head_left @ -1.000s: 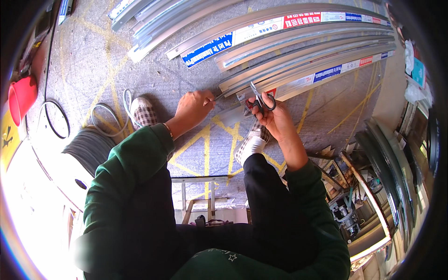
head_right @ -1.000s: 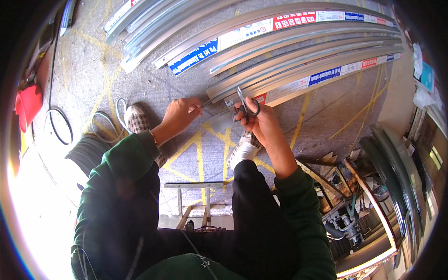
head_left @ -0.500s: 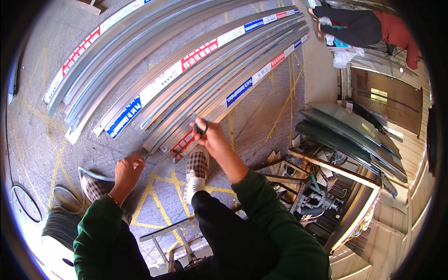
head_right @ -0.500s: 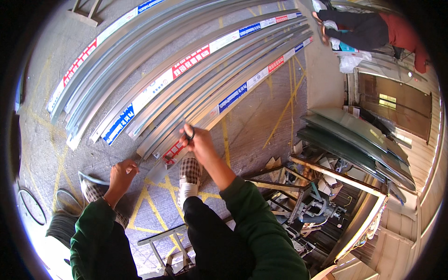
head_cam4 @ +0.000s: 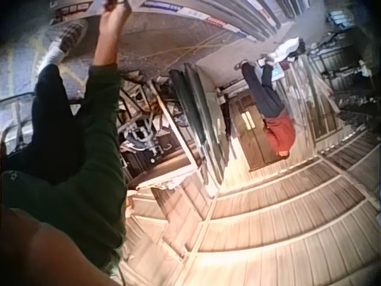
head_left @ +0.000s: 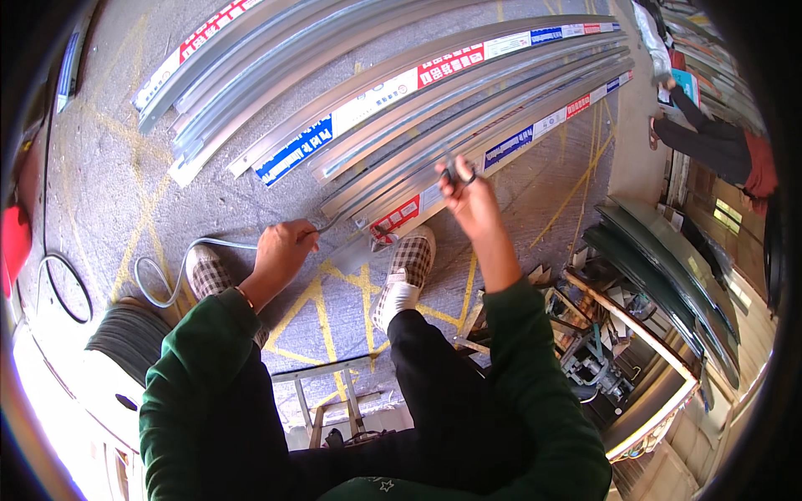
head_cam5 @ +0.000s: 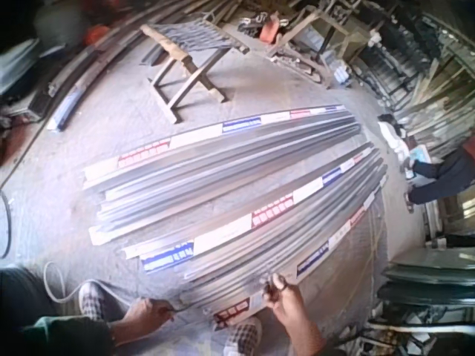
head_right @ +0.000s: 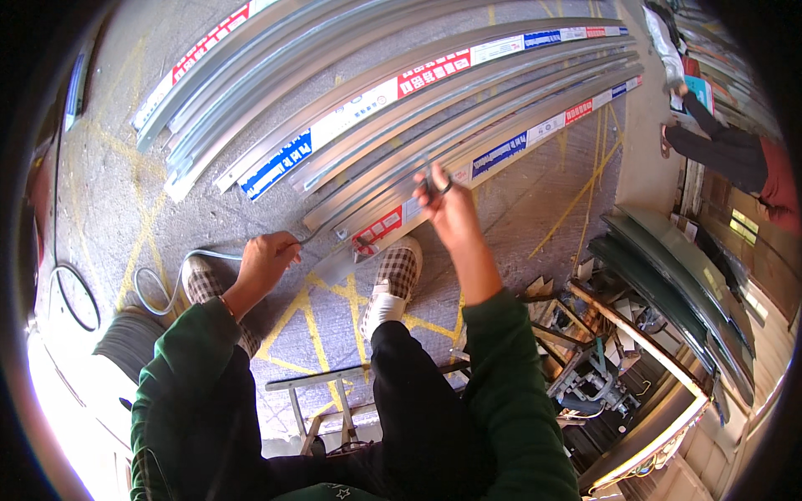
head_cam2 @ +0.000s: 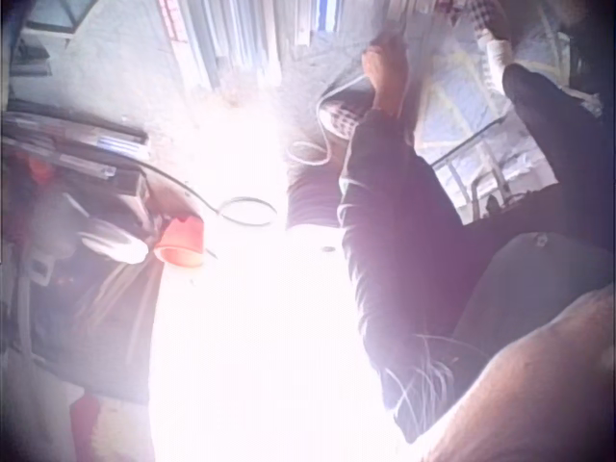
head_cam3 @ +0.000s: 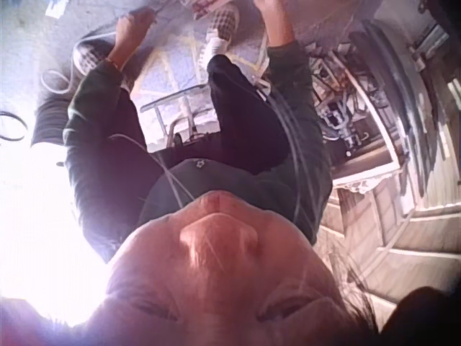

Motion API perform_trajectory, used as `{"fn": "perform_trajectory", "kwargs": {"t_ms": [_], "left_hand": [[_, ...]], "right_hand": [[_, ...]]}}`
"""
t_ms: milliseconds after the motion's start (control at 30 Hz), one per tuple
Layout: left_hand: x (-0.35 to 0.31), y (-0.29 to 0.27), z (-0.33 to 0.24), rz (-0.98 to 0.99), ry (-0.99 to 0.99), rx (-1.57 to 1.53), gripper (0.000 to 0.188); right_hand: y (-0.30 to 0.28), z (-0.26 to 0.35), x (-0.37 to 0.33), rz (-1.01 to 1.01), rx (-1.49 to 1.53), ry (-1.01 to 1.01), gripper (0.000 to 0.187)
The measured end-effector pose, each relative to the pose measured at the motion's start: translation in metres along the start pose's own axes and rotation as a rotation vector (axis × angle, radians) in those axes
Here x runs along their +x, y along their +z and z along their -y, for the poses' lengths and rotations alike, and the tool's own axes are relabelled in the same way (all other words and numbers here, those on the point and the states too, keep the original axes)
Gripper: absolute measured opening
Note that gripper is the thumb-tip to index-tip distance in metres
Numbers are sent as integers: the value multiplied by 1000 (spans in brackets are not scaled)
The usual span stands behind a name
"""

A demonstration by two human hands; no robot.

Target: The person sits on the floor and repeatedly cuts lengths of white cable using scissors. They measure the cable against a stack of aluminum profiles, cut it, and then repeat the process with the remaining cable.

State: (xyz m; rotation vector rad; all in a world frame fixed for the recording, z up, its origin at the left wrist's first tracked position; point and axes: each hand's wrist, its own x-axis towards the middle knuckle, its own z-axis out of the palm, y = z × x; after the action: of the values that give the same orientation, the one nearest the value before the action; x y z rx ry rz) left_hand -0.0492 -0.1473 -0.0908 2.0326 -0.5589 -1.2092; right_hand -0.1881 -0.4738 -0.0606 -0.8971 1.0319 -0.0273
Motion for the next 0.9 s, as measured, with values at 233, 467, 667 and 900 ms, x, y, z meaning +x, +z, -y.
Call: {"fn": "perform_trajectory", "kwargs": {"t_ms": [233, 467, 667, 900], "left_hand": [[-4, -4, -34, 160, 15, -221, 19], [-4, -2, -21, 117, -40, -212, 20], [-1, 6, -9, 99, -124, -249, 21], [0, 4, -3, 58, -49, -186, 20]], "right_hand": [[43, -41, -46, 50, 103, 172, 42], [42, -47, -41, 65, 84, 181, 41], [41, -51, -41, -45, 72, 142, 33], [25, -31, -18, -140, 43, -2, 34]]}}
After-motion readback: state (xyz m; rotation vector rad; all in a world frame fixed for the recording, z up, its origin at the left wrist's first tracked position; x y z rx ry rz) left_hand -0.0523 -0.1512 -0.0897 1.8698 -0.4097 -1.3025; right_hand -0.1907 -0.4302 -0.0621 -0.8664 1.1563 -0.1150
